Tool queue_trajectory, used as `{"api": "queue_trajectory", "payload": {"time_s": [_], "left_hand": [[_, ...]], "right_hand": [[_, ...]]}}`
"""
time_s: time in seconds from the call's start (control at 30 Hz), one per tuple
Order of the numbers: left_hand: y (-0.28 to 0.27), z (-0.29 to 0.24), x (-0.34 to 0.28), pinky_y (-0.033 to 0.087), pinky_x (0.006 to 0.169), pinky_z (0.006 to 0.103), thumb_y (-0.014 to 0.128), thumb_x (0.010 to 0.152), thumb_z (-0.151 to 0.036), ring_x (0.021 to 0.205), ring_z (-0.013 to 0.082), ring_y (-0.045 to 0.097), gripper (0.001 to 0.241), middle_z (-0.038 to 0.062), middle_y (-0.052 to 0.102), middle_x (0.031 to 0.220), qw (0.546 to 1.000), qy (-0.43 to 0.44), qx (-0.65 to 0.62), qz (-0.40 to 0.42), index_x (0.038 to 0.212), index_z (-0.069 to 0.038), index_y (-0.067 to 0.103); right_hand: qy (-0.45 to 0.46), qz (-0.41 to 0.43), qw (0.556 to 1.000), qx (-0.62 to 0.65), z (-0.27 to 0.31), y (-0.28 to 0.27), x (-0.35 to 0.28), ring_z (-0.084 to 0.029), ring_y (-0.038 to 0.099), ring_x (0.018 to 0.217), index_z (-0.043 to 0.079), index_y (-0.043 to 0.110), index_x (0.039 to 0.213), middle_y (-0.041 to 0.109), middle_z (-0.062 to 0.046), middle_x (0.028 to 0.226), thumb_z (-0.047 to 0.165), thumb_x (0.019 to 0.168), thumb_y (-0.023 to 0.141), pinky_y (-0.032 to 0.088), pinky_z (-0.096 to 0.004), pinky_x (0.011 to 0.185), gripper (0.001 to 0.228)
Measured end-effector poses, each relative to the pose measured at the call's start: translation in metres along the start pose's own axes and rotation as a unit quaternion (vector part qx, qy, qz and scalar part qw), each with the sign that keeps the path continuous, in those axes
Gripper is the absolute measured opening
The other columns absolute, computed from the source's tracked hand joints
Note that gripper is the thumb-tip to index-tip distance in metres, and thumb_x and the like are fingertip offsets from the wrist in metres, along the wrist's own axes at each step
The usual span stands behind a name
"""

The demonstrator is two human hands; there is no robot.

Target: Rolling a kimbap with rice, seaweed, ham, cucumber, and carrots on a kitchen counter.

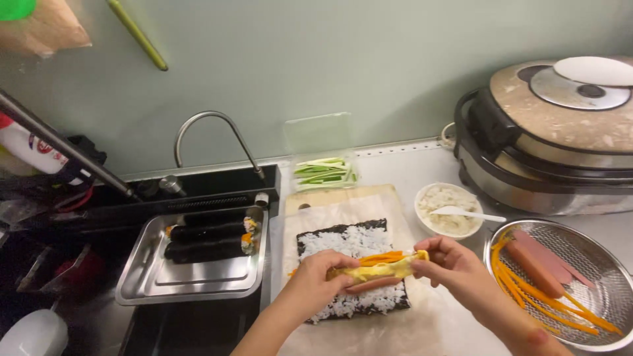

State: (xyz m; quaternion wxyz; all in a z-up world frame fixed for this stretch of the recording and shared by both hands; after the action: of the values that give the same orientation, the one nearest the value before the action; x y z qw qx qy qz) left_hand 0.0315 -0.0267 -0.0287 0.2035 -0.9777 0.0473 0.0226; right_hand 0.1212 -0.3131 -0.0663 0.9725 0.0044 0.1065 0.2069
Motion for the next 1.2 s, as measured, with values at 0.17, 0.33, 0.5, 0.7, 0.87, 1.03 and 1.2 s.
{"api": "queue_trajectory", "payload": {"time_s": [0.17, 0.33, 0.5, 0.7, 0.87, 1.03, 1.2], "left_hand": [[-0.022, 0.011, -0.014, 0.057, 0.077, 0.0297, 0.069, 0.086, -0.006, 0.082, 0.0178, 0.069, 0.021, 0.005, 0.068, 0.095, 0.997, -0.03, 0.045, -0.059, 0.106, -0.006, 0.077], [-0.017, 0.02, -0.014, 0.055, 0.075, 0.0319, 0.069, 0.088, -0.01, 0.082, 0.0207, 0.066, 0.02, 0.006, 0.064, 0.09, 0.996, -0.042, 0.065, -0.054, 0.106, -0.007, 0.078], [-0.012, 0.026, -0.02, 0.052, 0.083, 0.0365, 0.068, 0.089, -0.005, 0.096, 0.0248, 0.063, 0.016, 0.007, 0.064, 0.088, 0.984, 0.064, 0.134, -0.096, 0.102, -0.005, 0.078], [-0.012, 0.024, -0.027, 0.051, 0.081, 0.0387, 0.07, 0.084, -0.001, 0.094, 0.0274, 0.061, 0.015, 0.008, 0.061, 0.092, 0.97, 0.131, 0.164, -0.122, 0.097, -0.004, 0.077], [-0.01, 0.027, -0.024, 0.051, 0.082, 0.0396, 0.069, 0.084, -0.001, 0.095, 0.028, 0.061, 0.016, 0.008, 0.06, 0.093, 0.964, 0.148, 0.177, -0.13, 0.097, -0.005, 0.078], [-0.009, 0.021, -0.024, 0.047, 0.084, 0.0408, 0.073, 0.082, -0.008, 0.099, 0.0275, 0.059, 0.015, 0.007, 0.061, 0.097, 0.954, 0.157, 0.223, -0.126, 0.096, -0.008, 0.078], [0.0, 0.008, -0.016, 0.038, 0.091, 0.0453, 0.082, 0.078, -0.028, 0.098, 0.0268, 0.055, 0.029, 0.007, 0.059, 0.095, 0.932, 0.182, 0.283, -0.139, 0.098, -0.009, 0.076]], "right_hand": [[-0.057, 0.003, 0.993, -0.102, -0.012, 0.035, 0.027, -0.011, 0.066, 0.081, 0.004, 0.067, 0.116, 0.073, -0.004, 0.089, 0.013, 0.083, 0.078, 0.05, -0.027, 0.07, 0.036], [-0.065, -0.041, 0.963, -0.258, -0.004, 0.046, 0.025, -0.007, 0.068, 0.082, 0.006, 0.075, 0.108, 0.076, -0.001, 0.084, 0.02, 0.083, 0.078, 0.053, -0.024, 0.074, 0.03], [-0.059, -0.098, 0.909, -0.401, 0.001, 0.05, 0.016, -0.015, 0.065, 0.086, 0.014, 0.081, 0.104, 0.074, -0.002, 0.078, 0.029, 0.081, 0.085, 0.053, -0.03, 0.082, 0.028], [-0.237, -0.096, 0.873, -0.416, 0.006, 0.053, 0.005, -0.021, 0.063, 0.098, 0.018, 0.081, 0.104, 0.07, -0.004, 0.095, 0.025, 0.08, 0.077, 0.049, -0.036, 0.085, 0.025], [-0.235, -0.062, 0.839, -0.487, 0.019, 0.06, -0.004, -0.022, 0.061, 0.096, 0.024, 0.081, 0.104, 0.068, -0.001, 0.106, 0.028, 0.077, 0.078, 0.05, -0.037, 0.081, 0.028], [-0.238, -0.076, 0.813, -0.526, 0.017, 0.054, -0.004, -0.023, 0.062, 0.098, 0.025, 0.08, 0.105, 0.067, 0.0, 0.103, 0.03, 0.074, 0.08, 0.051, -0.039, 0.083, 0.032], [-0.257, -0.064, 0.807, -0.527, 0.034, 0.065, -0.008, -0.026, 0.061, 0.095, 0.021, 0.078, 0.117, 0.066, -0.003, 0.107, 0.031, 0.073, 0.08, 0.05, -0.04, 0.079, 0.045]]}}
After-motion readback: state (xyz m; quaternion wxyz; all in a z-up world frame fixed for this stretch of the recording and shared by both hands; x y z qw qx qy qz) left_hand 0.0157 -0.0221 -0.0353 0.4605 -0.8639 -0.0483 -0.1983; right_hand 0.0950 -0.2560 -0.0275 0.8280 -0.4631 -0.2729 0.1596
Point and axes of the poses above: each hand's wrist, its own x-axis towards the middle knuckle, its own y-axis out of the palm, z = x × y, the point moved 1 cm from there along x, towards the middle knuckle
